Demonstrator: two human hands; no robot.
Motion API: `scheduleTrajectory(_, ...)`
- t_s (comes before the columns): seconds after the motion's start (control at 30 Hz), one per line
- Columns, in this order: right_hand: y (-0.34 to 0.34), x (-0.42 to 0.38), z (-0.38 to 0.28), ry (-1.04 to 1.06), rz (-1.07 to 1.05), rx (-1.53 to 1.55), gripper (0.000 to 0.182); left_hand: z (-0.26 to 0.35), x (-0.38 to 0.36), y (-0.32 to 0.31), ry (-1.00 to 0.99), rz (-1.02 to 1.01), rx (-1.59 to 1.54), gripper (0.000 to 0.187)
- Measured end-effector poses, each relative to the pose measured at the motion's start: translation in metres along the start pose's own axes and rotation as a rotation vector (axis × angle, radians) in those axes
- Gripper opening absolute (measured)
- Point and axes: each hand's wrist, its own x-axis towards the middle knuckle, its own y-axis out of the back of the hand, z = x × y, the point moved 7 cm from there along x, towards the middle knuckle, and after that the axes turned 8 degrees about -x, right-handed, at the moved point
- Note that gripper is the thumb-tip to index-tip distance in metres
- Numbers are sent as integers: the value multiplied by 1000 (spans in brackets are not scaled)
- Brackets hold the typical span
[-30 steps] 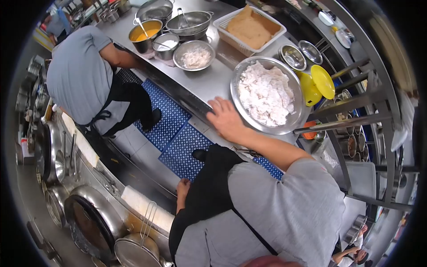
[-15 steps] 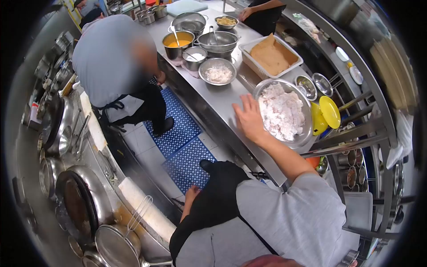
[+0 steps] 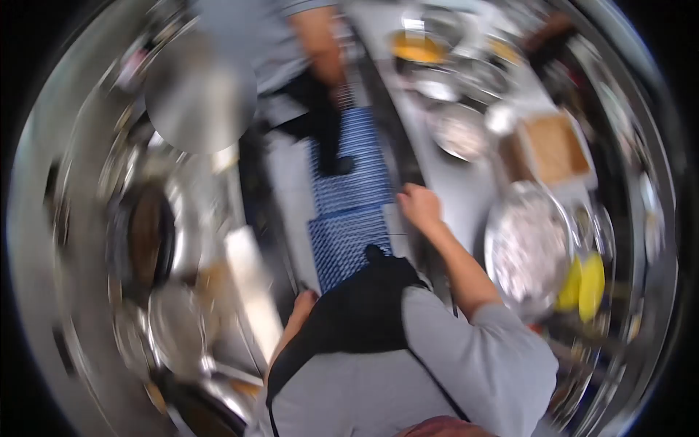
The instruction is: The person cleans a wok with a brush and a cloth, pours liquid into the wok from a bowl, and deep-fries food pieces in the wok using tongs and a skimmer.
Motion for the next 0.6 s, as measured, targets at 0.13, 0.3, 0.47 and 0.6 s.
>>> scheduleTrajectory(0.13,-65,21,-30,171,-290,141,27,-46,2,-35,16,-1,64,29)
scheduleTrajectory(0.3,-160,6,-56,283,-629,189,22,-32,-38,-37,170,166,-276,25)
scheduleTrajectory(0.47,-143,18,-70,-4,-691,830,21,-18,-53,-44,50,242,-619,29)
scheduleTrajectory(0.6,-51,33,-10,-568,-145,1304,29,4,-57,-26,-108,121,-895,20)
